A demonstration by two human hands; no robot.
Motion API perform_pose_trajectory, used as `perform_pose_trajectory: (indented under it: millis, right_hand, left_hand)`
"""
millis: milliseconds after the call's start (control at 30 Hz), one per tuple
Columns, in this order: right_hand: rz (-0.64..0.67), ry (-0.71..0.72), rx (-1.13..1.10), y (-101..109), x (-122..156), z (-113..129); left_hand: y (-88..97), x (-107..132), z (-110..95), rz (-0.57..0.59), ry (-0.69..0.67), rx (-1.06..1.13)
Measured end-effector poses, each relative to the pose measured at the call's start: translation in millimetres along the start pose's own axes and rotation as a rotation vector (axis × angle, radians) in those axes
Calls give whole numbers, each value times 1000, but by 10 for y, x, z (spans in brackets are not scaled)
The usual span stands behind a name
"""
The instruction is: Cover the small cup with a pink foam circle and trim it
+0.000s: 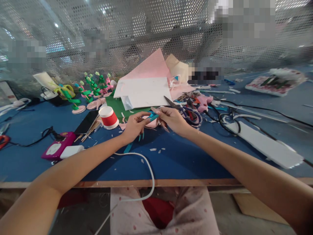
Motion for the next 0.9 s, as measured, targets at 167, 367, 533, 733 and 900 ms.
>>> perform_pose_trajectory:
  millis: [167,367,533,733,900]
  right_hand:
    - [1,35,90,-14,5,-4]
    - [16,28,84,-18,6,-23]
    - [15,10,66,-26,10,-24]
    - [66,-31,-23,-30,5,-6]
    - [92,-80,-90,-53,-2,-9]
  left_hand:
    - [-26,6,-38,43,-88,79]
    - [-39,-2,-45,94,-140,88]
    - [-39,-14,27,148,-143,42]
    - [-40,4,29,175,-172,-64]
    - [-32,11,35,170,-169,-143]
Point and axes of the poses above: each hand's wrist, its own x-axis away from the middle knuckle, its own y-axis out of the back of the hand, z = x × y, the point moved 3 cm from there along -x, towards the middle knuckle, and after that the axes turned 1 degree about z, right-handed, at the moved point
